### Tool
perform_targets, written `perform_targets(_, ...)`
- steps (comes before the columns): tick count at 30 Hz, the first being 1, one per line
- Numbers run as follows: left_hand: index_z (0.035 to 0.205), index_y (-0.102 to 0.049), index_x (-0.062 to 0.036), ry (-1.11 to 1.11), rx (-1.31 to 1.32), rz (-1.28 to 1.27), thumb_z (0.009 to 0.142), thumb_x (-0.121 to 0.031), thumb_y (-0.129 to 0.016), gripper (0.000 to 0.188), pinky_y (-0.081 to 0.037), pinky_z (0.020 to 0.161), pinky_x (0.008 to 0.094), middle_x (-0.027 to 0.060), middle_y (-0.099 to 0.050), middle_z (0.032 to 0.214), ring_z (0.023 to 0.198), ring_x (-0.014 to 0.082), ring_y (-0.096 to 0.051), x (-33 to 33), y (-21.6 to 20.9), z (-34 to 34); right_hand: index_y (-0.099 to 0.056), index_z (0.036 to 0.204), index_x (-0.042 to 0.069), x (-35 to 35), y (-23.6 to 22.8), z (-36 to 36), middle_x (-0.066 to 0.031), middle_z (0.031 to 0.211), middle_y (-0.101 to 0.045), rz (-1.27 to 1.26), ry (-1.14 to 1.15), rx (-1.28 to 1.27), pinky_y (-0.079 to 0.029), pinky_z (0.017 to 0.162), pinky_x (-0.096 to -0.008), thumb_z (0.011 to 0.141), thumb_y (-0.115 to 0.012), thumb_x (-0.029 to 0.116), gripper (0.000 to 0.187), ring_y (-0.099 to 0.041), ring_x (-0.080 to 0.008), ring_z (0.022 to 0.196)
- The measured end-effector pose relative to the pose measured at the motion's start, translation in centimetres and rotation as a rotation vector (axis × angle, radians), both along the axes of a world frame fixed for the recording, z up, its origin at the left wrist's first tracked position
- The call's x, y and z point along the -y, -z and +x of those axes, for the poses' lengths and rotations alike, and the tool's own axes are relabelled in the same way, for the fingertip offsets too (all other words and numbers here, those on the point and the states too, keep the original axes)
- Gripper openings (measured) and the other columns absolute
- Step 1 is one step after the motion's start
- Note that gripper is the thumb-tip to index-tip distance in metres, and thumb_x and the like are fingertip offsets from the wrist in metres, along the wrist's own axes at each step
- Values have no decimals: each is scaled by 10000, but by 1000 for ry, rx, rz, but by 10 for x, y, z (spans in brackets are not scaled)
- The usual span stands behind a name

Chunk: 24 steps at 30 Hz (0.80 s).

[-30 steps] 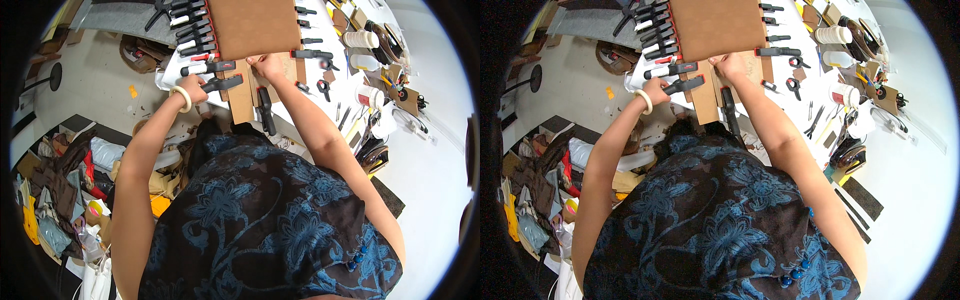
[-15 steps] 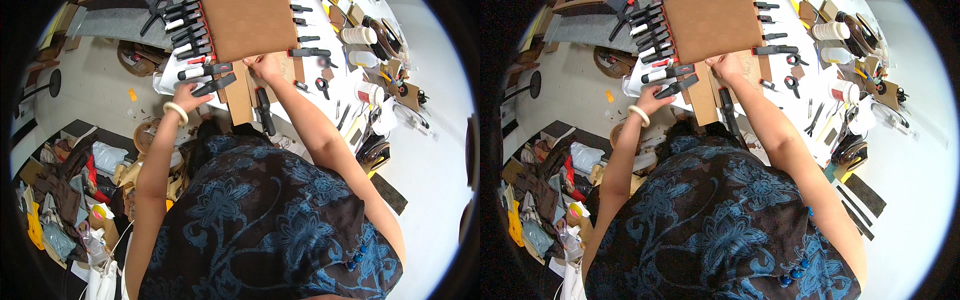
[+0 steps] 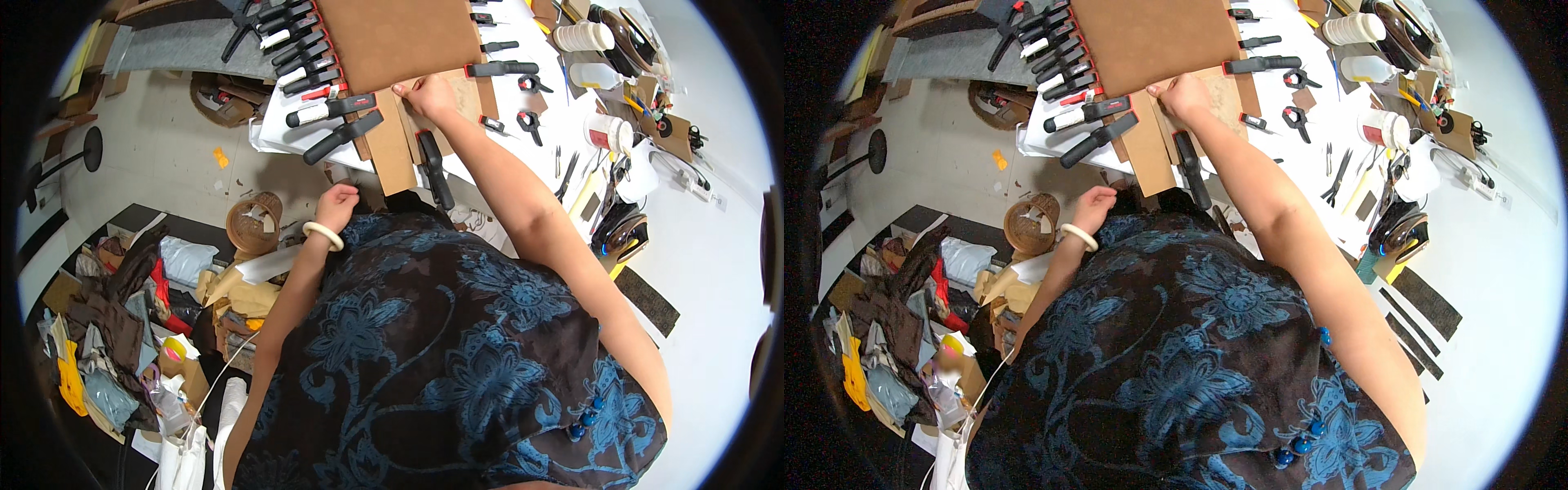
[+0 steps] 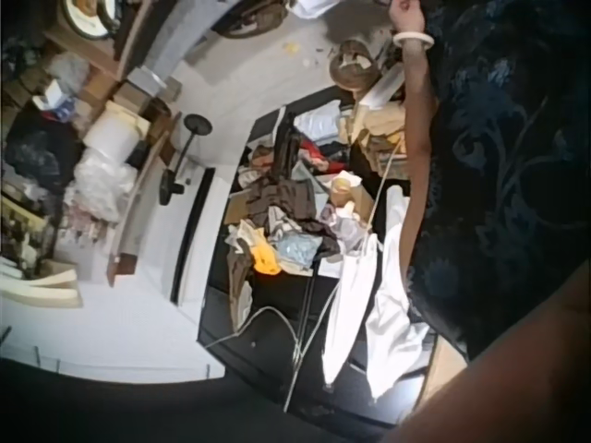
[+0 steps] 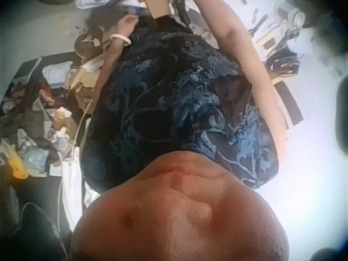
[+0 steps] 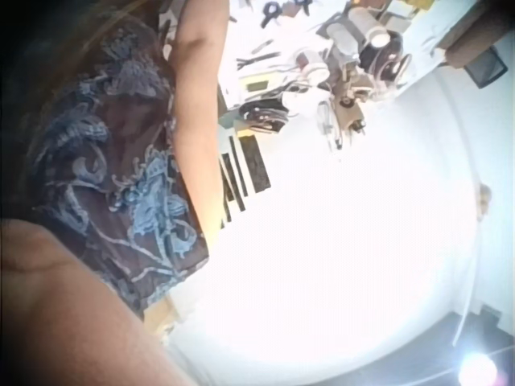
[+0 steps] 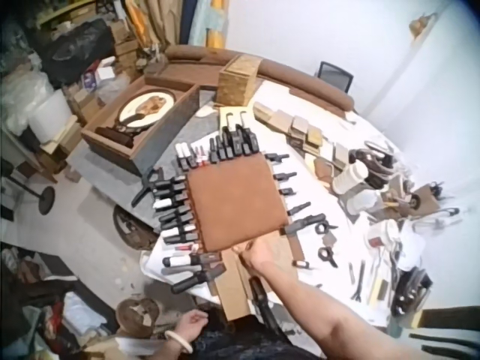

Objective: The person assembles a craft project by arranging cardboard pieces on a workbench and securing them with multiple clamps. They repeatedly pick up clamps, position them on the cardboard, and tighten them to hold the pieces in place.

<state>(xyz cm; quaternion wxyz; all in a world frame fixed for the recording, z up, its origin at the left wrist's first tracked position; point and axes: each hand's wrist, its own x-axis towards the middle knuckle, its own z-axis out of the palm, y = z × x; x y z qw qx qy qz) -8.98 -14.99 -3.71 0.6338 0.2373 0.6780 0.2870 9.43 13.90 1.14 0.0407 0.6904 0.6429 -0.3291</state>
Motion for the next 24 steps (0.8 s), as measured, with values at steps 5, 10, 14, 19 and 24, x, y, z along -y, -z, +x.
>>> perform_targets(5, 1085, -699, -3, 48, -298, 353, 908, -56, -687, 185, -574, 874, 391, 150, -734, 1025, 961, 293, -727, -61, -40, 45, -741, 695, 53, -2, -16, -2, -141, 855, -773, -77, 26, 49, -583, 836, -428, 810, -823, 613, 578, -752, -291, 880)
perform_targets(10, 1269, -641, 13, 573, -627, 778, 847, 71, -578, 430, -441, 1147, 430, 188, -604, 1369, 1353, 364, -524, -122, -72, 75, -743, 717, 49, 2, -30, -2, -138, 868, -776, -108, 46, 38, -587, 819, -421, 807, -828, 614, 579, -754, -275, 865)
perform_targets(14, 1411, -547, 64, 804, -944, 883, 947, -68, -493, 485, -287, 1268, 455, 228, -461, 1550, 1499, 370, -377, -151, -41, 81, -741, 827, 50, 0, -19, -2, -145, 886, -772, -79, 40, -1, -582, 812, -430, 800, -842, 595, 555, -751, -285, 869)
perform_targets(19, 1420, -508, 117, 954, -1055, 746, 984, -100, -445, 491, -264, 1279, 470, 262, -431, 1546, 1494, 411, -365, -162, -48, 85, -777, 1041, 5, -1, -20, -4, -208, 1048, -771, -101, 10, 34, -589, 861, -441, 822, -803, 615, 648, -753, -323, 993)
perform_targets(24, 1372, -567, 85, 1050, -1080, 769, 922, -96, -542, 485, -263, 1277, 460, 248, -476, 1486, 1458, 402, -410, -177, -52, 92, -752, 1080, 21, 8, -28, 11, -205, 1008, -761, -32, 11, -45, -576, 872, -446, 836, -797, 579, 611, -742, -357, 976)
